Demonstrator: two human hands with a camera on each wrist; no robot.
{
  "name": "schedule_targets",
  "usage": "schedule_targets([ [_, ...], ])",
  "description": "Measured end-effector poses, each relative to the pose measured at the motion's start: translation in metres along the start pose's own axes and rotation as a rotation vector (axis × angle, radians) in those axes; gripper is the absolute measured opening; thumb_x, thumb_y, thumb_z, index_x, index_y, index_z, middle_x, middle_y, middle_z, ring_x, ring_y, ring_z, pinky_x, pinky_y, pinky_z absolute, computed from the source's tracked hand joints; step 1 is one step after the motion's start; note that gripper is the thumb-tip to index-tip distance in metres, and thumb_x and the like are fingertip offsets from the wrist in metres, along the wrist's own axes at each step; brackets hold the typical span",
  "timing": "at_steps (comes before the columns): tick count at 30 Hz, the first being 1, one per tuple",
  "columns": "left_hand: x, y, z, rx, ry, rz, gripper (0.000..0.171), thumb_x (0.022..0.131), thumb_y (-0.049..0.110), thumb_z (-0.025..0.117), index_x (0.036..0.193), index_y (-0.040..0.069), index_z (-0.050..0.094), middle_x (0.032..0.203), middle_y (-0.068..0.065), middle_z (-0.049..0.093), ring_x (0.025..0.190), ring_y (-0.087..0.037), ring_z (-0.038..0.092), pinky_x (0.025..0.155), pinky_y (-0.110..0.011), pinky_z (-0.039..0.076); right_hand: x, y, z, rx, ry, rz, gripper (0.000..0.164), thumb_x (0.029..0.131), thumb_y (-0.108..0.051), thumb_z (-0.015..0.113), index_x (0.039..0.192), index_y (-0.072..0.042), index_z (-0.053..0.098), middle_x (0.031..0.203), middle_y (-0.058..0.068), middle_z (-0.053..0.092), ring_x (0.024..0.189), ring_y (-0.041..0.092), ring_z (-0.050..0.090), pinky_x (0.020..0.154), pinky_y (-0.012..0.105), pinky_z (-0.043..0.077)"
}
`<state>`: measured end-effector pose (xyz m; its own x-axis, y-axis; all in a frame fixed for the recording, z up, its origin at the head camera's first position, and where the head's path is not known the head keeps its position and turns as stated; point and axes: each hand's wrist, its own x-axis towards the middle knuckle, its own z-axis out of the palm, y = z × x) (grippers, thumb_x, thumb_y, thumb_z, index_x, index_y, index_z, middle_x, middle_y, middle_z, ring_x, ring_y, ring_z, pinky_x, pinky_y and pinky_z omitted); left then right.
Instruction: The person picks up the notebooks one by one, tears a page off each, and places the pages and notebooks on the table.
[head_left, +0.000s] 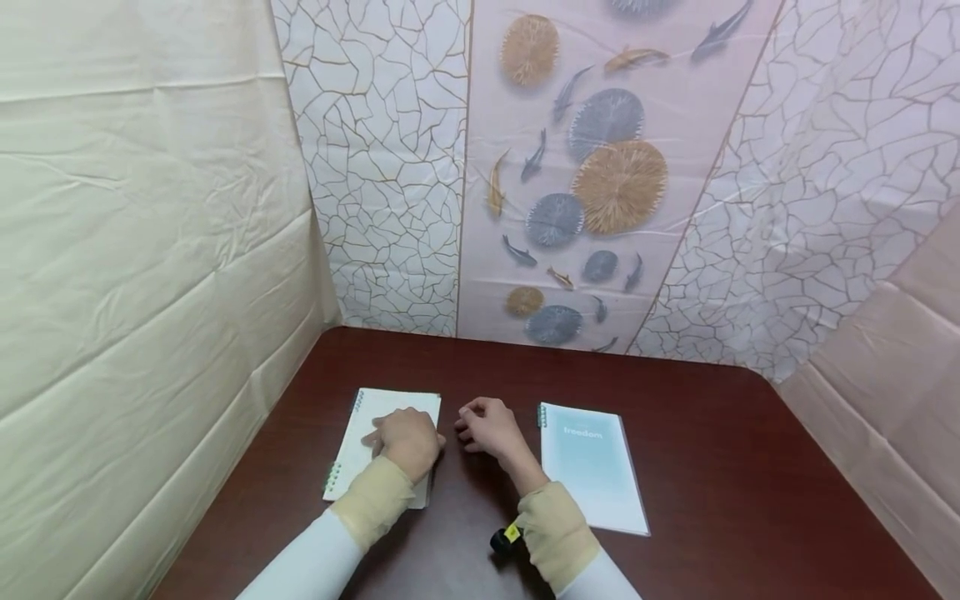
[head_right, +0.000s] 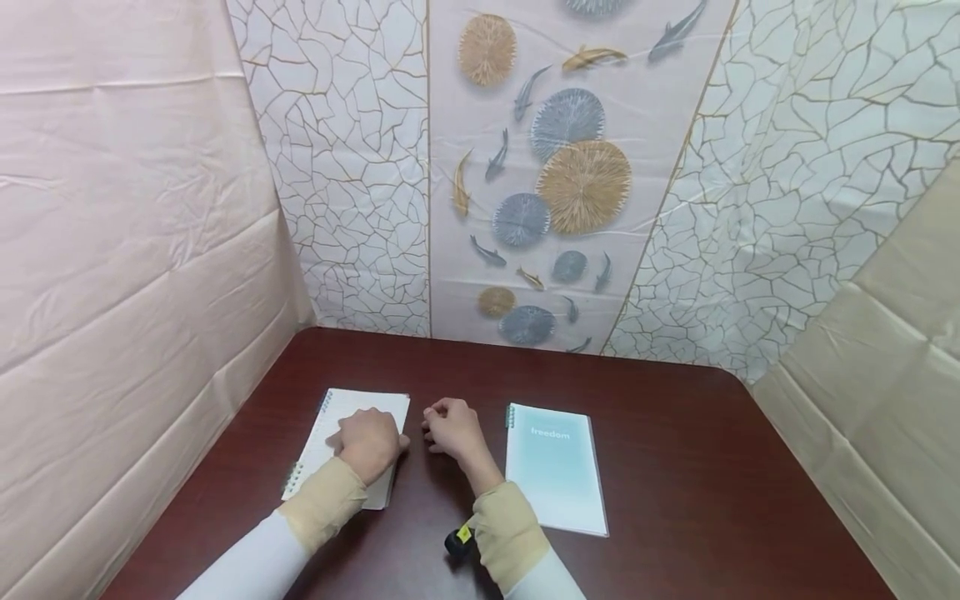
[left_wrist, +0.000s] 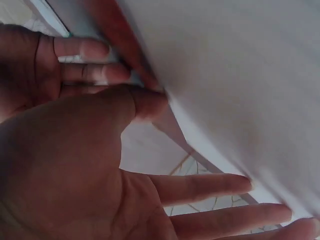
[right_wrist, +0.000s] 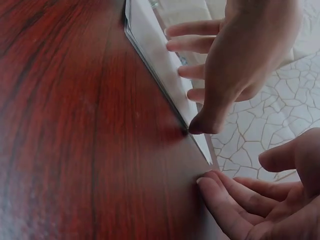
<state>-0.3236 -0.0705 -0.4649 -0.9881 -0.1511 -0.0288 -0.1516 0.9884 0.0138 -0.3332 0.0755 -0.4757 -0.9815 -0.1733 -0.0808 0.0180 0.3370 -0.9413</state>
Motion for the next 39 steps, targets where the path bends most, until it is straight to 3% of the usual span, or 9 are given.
schedule_targets([
  [3, -0.002, 0.004, 0.003, 0.047, 0.017, -0.004, 0.061, 0.092, 0.053, 0.075, 0.11, -0.006, 0.08, 0.119, -0.043, 0.066, 0.11, -0.067, 0.063, 0.06, -0.062, 0.061, -0.001, 0.0, 0.001, -0.04, -0.003, -0.023, 0.03, 0.11, -0.019, 0.059, 0.126, 0.004, 0.068, 0.11, 0.019, 0.076, 0.095, 0.031, 0.076, 0.075, 0.041, 0.064],
  [6, -0.006, 0.007, 0.001, 0.069, 0.024, 0.022, 0.053, 0.095, 0.049, 0.073, 0.109, -0.002, 0.081, 0.117, -0.033, 0.072, 0.11, -0.06, 0.067, 0.072, -0.063, 0.062, -0.001, 0.002, 0.002, -0.117, -0.007, -0.057, 0.028, 0.11, -0.02, 0.059, 0.124, 0.001, 0.071, 0.108, 0.017, 0.076, 0.092, 0.028, 0.075, 0.072, 0.038, 0.062],
  [10, -0.011, 0.012, -0.004, 0.075, 0.034, 0.088, 0.031, 0.105, 0.025, 0.064, 0.11, 0.001, 0.081, 0.114, -0.023, 0.075, 0.107, -0.057, 0.069, 0.071, -0.063, 0.062, 0.0, 0.004, 0.004, -0.175, -0.015, -0.079, 0.026, 0.11, -0.02, 0.059, 0.123, -0.002, 0.072, 0.106, 0.014, 0.075, 0.09, 0.022, 0.073, 0.072, 0.035, 0.061],
  [13, -0.012, 0.015, -0.004, 0.082, 0.04, 0.11, 0.027, 0.107, 0.01, 0.056, 0.113, 0.001, 0.081, 0.115, -0.023, 0.075, 0.106, -0.06, 0.068, 0.064, -0.063, 0.062, 0.0, 0.005, 0.004, -0.18, -0.021, -0.094, 0.026, 0.11, -0.02, 0.059, 0.125, -0.002, 0.072, 0.106, 0.013, 0.075, 0.089, 0.02, 0.073, 0.073, 0.036, 0.061],
  [17, -0.012, 0.012, -0.004, 0.112, 0.058, 0.134, 0.023, 0.104, 0.007, 0.06, 0.109, 0.002, 0.082, 0.109, -0.022, 0.076, 0.1, -0.053, 0.072, 0.07, -0.062, 0.063, 0.0, 0.005, 0.005, -0.279, -0.005, -0.158, 0.026, 0.109, -0.019, 0.06, 0.124, -0.002, 0.073, 0.104, 0.011, 0.075, 0.087, 0.019, 0.072, 0.074, 0.038, 0.061],
  [23, -0.012, 0.002, -0.009, 0.073, 0.124, 0.212, 0.011, 0.097, 0.009, 0.072, 0.092, 0.003, 0.079, 0.085, -0.016, 0.075, 0.079, -0.034, 0.075, 0.055, -0.048, 0.062, -0.003, 0.004, 0.008, -0.59, 0.076, -0.295, 0.026, 0.106, -0.023, 0.066, 0.123, -0.004, 0.073, 0.106, 0.006, 0.073, 0.094, 0.022, 0.069, 0.082, 0.042, 0.057],
  [28, -0.015, -0.003, -0.013, 0.011, 0.145, 0.25, 0.015, 0.098, 0.011, 0.071, 0.09, 0.002, 0.079, 0.083, -0.014, 0.075, 0.079, -0.03, 0.075, 0.064, -0.044, 0.063, -0.007, 0.002, 0.009, -0.663, 0.086, -0.33, 0.027, 0.104, -0.025, 0.069, 0.121, -0.004, 0.074, 0.104, 0.008, 0.073, 0.095, 0.024, 0.069, 0.082, 0.043, 0.058],
  [34, -0.019, -0.008, -0.022, -0.049, 0.148, 0.22, 0.018, 0.093, 0.017, 0.077, 0.084, 0.001, 0.078, 0.076, -0.014, 0.073, 0.073, -0.03, 0.074, 0.059, -0.042, 0.062, -0.013, 0.001, 0.009, -0.715, 0.051, -0.348, 0.033, 0.102, -0.031, 0.072, 0.122, -0.005, 0.073, 0.109, 0.009, 0.073, 0.101, 0.028, 0.069, 0.084, 0.044, 0.058],
  [39, -0.018, -0.012, -0.035, -0.108, 0.158, 0.2, 0.02, 0.092, 0.016, 0.077, 0.076, 0.004, 0.075, 0.073, -0.011, 0.071, 0.071, -0.028, 0.073, 0.055, -0.043, 0.061, -0.018, -0.003, 0.013, -0.881, 0.002, -0.349, 0.056, 0.096, -0.051, 0.075, 0.134, -0.01, 0.07, 0.13, 0.013, 0.066, 0.12, 0.037, 0.06, 0.094, 0.054, 0.052],
])
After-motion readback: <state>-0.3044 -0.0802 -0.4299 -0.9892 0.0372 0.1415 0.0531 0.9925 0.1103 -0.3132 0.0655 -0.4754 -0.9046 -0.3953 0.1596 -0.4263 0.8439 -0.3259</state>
